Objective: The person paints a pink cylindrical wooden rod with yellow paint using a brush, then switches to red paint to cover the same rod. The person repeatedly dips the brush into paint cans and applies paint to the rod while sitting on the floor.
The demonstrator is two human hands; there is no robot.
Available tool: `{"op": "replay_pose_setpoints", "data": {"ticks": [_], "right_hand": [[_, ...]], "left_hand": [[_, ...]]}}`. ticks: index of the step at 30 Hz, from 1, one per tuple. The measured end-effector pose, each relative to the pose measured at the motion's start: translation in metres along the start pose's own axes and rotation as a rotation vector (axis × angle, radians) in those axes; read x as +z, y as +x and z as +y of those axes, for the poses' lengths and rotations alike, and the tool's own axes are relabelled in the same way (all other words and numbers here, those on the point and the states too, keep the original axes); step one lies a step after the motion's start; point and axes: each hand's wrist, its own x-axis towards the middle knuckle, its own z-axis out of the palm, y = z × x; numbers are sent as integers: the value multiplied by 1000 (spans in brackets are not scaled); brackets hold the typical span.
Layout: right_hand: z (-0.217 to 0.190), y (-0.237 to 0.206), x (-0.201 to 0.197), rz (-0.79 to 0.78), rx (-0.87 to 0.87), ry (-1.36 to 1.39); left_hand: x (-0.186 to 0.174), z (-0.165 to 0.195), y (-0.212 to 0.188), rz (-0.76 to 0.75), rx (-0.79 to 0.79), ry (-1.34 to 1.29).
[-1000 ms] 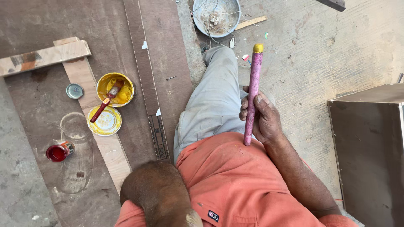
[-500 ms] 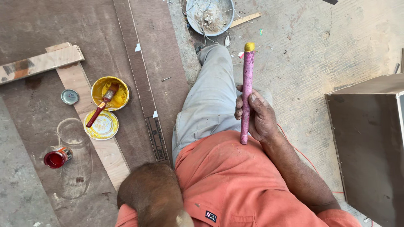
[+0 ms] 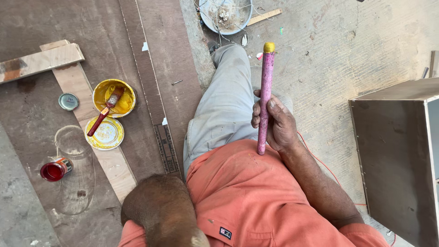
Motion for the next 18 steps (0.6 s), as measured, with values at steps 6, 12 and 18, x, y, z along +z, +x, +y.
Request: {"op": "replay_pose_setpoints", "data": {"ticks": [6, 12, 18], "right_hand": [[0, 0, -2, -10, -41, -13], [-3, -1, -9, -9, -97, -98], [-2, -3, -6, 79, -186, -353]], "left_hand": [[5, -15, -5, -28, -35, 8], [17, -62, -25, -111, -393, 230], [31, -113, -81, -45, -940, 264]]}}
